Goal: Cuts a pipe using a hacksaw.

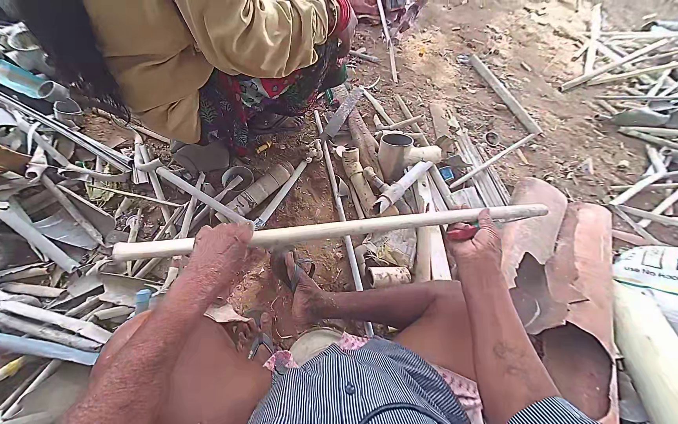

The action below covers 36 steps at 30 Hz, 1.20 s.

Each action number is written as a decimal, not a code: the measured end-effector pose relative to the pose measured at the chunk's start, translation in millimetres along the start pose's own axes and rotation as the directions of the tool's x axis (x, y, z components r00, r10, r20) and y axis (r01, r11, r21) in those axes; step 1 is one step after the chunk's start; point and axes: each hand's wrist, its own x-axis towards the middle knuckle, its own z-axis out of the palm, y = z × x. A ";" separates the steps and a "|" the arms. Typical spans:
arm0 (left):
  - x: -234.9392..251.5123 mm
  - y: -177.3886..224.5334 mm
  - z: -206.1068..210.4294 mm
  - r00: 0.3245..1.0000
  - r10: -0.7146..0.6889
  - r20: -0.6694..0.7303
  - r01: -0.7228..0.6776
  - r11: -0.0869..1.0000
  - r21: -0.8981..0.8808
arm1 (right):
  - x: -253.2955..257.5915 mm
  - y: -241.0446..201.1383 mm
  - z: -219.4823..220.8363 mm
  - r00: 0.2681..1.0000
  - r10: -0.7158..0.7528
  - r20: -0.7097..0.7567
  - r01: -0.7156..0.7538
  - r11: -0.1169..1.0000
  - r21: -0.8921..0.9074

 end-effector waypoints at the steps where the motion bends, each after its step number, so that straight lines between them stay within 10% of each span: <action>1: -1.6 -11.6 0.0 0.999 -0.006 -0.039 0.007 1.000 0.025 | 8.7 -5.9 -6.6 1.000 -0.015 -0.017 0.015 1.000 0.014; 5: -12.1 -68.5 5.8 0.989 0.026 -0.143 -0.011 0.995 0.101 | -40.9 -17.7 -24.9 0.866 -0.197 0.459 0.185 0.980 0.070; 6: -15.8 -84.4 8.6 0.988 0.035 -0.150 -0.024 0.997 0.079 | -115.5 -35.0 37.8 0.997 -0.071 0.027 0.074 0.992 -0.103; 7: -19.7 -97.2 9.3 0.990 0.035 -0.135 -0.032 0.999 0.025 | -155.9 -51.4 93.1 0.918 0.052 -0.393 -0.111 0.985 -0.130; 8: -23.7 -107.4 9.3 0.991 0.046 -0.123 -0.049 0.999 -0.021 | -153.0 -52.7 92.7 0.913 0.079 -0.401 -0.143 0.981 -0.134; 9: -26.9 -114.7 9.2 0.994 0.041 -0.096 -0.048 0.997 -0.062 | -106.2 -37.4 34.4 1.000 0.003 0.001 -0.003 0.990 -0.142; 10: -29.3 -120.0 9.8 0.997 0.035 -0.072 -0.044 0.990 -0.136 | -27.8 -18.5 -32.9 0.915 -0.082 0.395 0.103 0.994 -0.030; 13: -33.3 -112.5 12.5 0.990 0.059 -0.126 -0.107 0.902 -0.418 | 54.5 -3.8 -51.8 0.992 0.108 -0.060 -0.119 0.966 -0.229; 16: -30.2 -76.7 5.9 0.997 0.036 -0.065 -0.061 0.897 -0.438 | 32.0 11.8 -48.7 0.973 0.173 -0.150 -0.218 0.901 -0.374; 24: -21.7 -42.7 14.8 0.984 -0.009 -0.178 -0.091 0.833 -0.546 | -13.5 51.6 -64.2 0.917 0.398 -0.004 -0.302 0.689 -0.659; 36: -23.4 -31.2 27.7 0.929 -0.245 -0.277 -0.156 0.420 -0.894 | -18.5 63.5 -60.7 0.875 0.483 -0.036 -0.373 0.624 -0.687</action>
